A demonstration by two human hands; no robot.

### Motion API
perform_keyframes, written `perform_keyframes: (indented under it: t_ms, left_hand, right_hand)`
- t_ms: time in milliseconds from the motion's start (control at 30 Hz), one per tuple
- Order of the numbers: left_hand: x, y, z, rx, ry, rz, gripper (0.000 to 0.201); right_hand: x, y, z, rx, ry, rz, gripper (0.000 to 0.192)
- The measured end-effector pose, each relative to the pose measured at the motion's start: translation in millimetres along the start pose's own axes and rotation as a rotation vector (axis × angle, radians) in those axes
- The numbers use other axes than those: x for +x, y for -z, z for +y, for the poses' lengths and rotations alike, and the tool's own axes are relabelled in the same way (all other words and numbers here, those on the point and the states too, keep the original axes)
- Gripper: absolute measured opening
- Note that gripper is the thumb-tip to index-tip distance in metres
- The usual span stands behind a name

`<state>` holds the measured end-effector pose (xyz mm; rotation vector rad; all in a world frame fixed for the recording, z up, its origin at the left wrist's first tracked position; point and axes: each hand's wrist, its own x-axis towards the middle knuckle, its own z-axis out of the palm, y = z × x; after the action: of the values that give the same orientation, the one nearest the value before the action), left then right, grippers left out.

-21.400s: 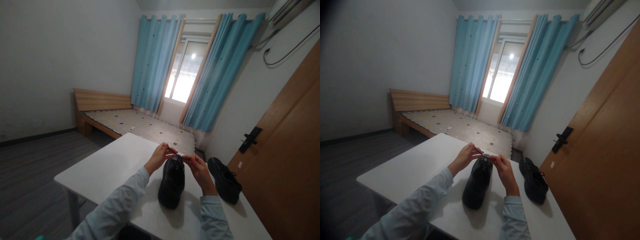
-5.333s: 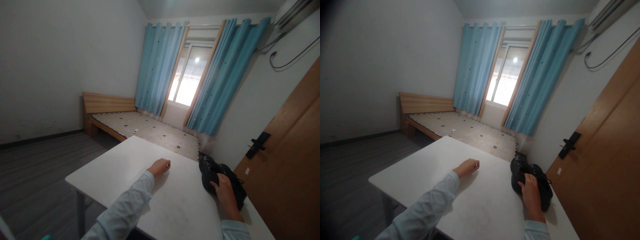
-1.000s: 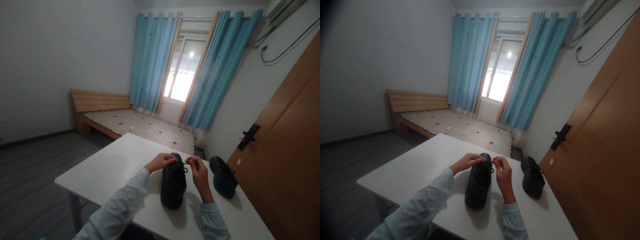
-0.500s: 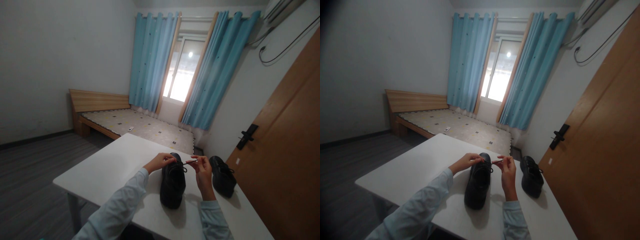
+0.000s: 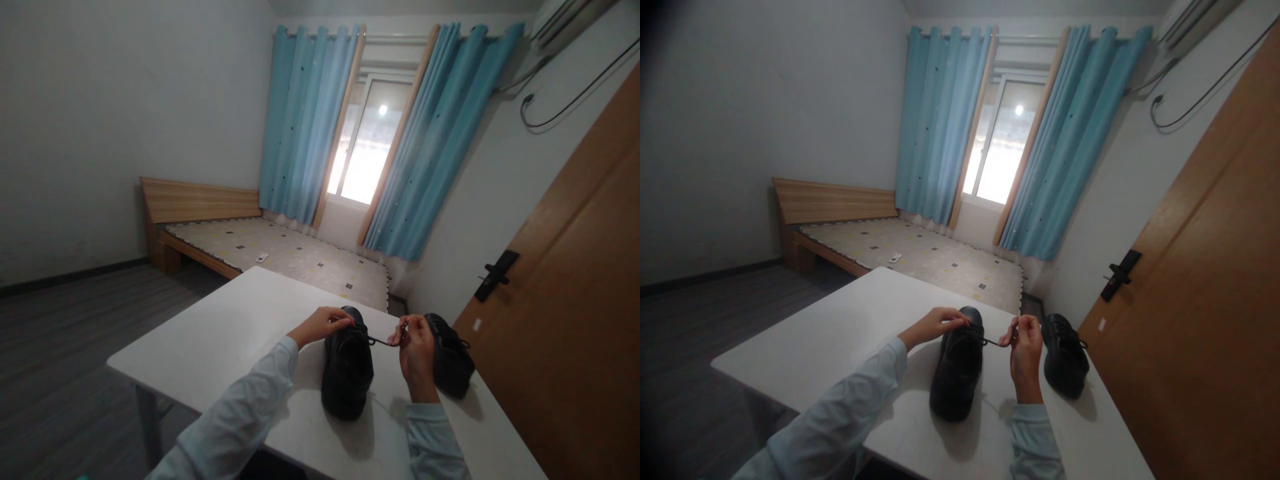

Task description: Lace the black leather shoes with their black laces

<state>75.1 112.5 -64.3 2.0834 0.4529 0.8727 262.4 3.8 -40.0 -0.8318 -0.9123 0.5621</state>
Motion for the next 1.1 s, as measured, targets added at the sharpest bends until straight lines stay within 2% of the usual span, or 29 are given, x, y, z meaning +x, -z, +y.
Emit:
perform_keyframes:
  t_ms: [133,233,367,533,800,933,1100]
  left_hand:
    - [-1.7,0.3,1.9,-0.011,-0.02,-0.006,0.032]
    - [-3.3,1.3,6.0,-0.017,-0.103,-0.015,0.03]
    - [-2.6,1.8,8.1,-0.041,-0.218,-0.021,0.025]
    - [0.3,1.3,3.4,-0.025,-0.209,-0.006,0.021]
    - [1.2,2.1,-0.4,-0.01,-0.158,0.017,0.02]
    - [2.5,1.9,0.5,-0.2,-0.045,0.111,0.027]
    - [1.1,0.6,7.6,-0.736,-0.02,0.195,0.028]
  right_hand:
    - [0.8,0.6,7.2,-0.258,0.001,-0.012,0.026]
    - [0.1,-0.6,11.5,-0.459,-0.013,-0.006,0.03]
    - [0.7,1.1,13.7,-0.565,-0.012,0.008,0.031]
    - [4.3,7.4,18.4,-0.505,-0.022,0.031,0.03]
    - [5.5,10.6,20.6,-0.183,-0.106,0.088,0.034]
    - [4.7,10.8,19.3,-0.164,-0.105,0.089,0.033]
    - [3.9,11.8,21.9,-0.212,-0.114,0.044,0.033]
